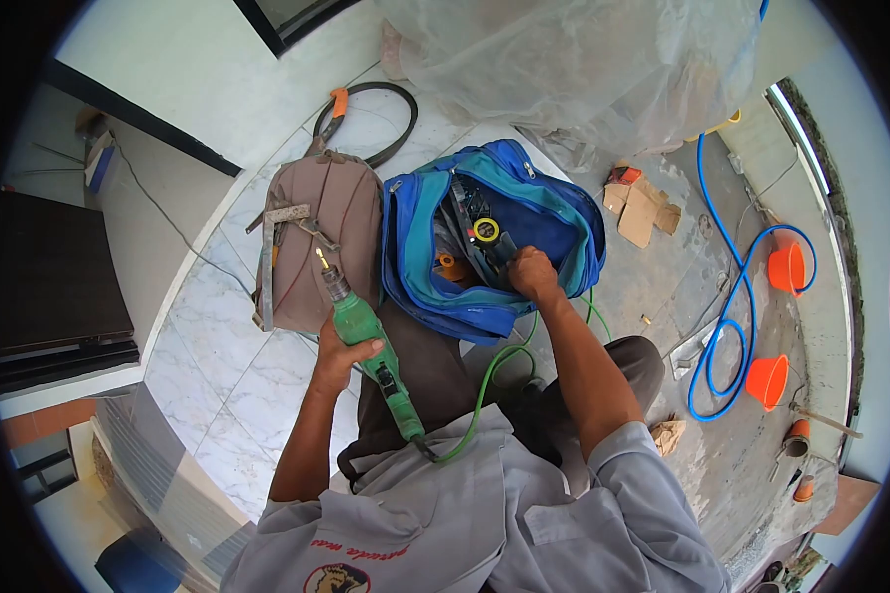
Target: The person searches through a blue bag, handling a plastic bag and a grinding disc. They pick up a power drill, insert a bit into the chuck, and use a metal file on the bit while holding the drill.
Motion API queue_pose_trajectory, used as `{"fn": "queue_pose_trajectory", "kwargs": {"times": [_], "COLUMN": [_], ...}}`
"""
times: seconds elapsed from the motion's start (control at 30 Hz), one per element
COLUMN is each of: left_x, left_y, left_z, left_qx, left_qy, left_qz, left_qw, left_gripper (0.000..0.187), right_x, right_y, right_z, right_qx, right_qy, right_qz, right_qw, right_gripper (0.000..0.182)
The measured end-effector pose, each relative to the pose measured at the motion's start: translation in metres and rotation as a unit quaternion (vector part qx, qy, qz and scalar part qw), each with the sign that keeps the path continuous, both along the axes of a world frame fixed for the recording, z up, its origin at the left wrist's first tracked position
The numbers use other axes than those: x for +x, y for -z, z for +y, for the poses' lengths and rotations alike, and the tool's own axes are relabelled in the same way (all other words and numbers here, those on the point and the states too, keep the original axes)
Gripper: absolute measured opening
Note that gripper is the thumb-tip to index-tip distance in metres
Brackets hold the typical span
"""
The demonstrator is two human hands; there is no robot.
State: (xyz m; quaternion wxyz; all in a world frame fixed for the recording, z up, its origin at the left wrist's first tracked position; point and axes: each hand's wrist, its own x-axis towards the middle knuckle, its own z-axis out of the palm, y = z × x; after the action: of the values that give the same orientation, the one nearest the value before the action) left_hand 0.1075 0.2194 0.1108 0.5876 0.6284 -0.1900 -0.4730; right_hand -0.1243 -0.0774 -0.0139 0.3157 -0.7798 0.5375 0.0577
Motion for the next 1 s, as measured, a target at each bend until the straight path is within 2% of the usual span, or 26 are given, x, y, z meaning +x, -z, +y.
{"fn": "queue_pose_trajectory", "kwargs": {"times": [0.07,0.17,0.27,0.37,0.47,0.57,0.67,0.77,0.87,0.97,1.0], "left_x": [0.006,0.013,0.017,0.021,0.016,0.021,0.020,0.024,0.024,0.024,0.027], "left_y": [-0.004,-0.005,-0.008,-0.001,0.007,0.010,0.007,0.002,-0.008,-0.009,-0.008], "left_z": [0.000,0.000,0.002,0.004,0.001,-0.003,-0.006,-0.006,-0.010,-0.010,-0.009], "left_qx": [0.023,0.034,0.045,0.041,0.045,0.076,0.071,0.071,0.089,0.172,0.187], "left_qy": [0.000,0.001,-0.006,0.014,0.030,0.060,0.060,0.072,0.071,0.059,0.042], "left_qz": [-0.014,-0.068,-0.076,-0.082,-0.100,-0.144,-0.128,-0.122,-0.184,-0.251,-0.231], "left_qw": [1.000,0.997,0.996,0.996,0.994,0.985,0.987,0.987,0.976,0.951,0.954], "left_gripper": [0.057,0.058,0.060,0.062,0.064,0.066,0.072,0.072,0.069,0.065,0.063], "right_x": [0.012,0.014,-0.002,-0.003,-0.004,-0.002,-0.003,0.000,0.002,0.010,0.012], "right_y": [0.028,0.050,0.075,0.017,0.003,0.005,-0.002,-0.014,-0.018,-0.006,-0.008], "right_z": [-0.002,0.003,-0.007,-0.042,-0.041,-0.033,-0.031,-0.029,-0.023,-0.019,-0.018], "right_qx": [0.026,0.051,0.024,0.200,-0.001,-0.089,0.007,0.132,0.001,-0.022,-0.015], "right_qy": [0.034,0.086,0.018,0.056,0.059,0.120,0.184,0.284,0.202,0.221,0.225], "right_qz": [0.055,0.050,-0.001,-0.056,-0.071,-0.133,-0.161,-0.236,-0.187,-0.178,-0.182], "right_qw": [0.998,0.994,1.000,0.977,0.996,0.980,0.970,0.920,0.961,0.959,0.957], "right_gripper": [0.035,0.039,0.041,0.046,0.040,0.040,0.041,0.040,0.037,0.038,0.038]}}
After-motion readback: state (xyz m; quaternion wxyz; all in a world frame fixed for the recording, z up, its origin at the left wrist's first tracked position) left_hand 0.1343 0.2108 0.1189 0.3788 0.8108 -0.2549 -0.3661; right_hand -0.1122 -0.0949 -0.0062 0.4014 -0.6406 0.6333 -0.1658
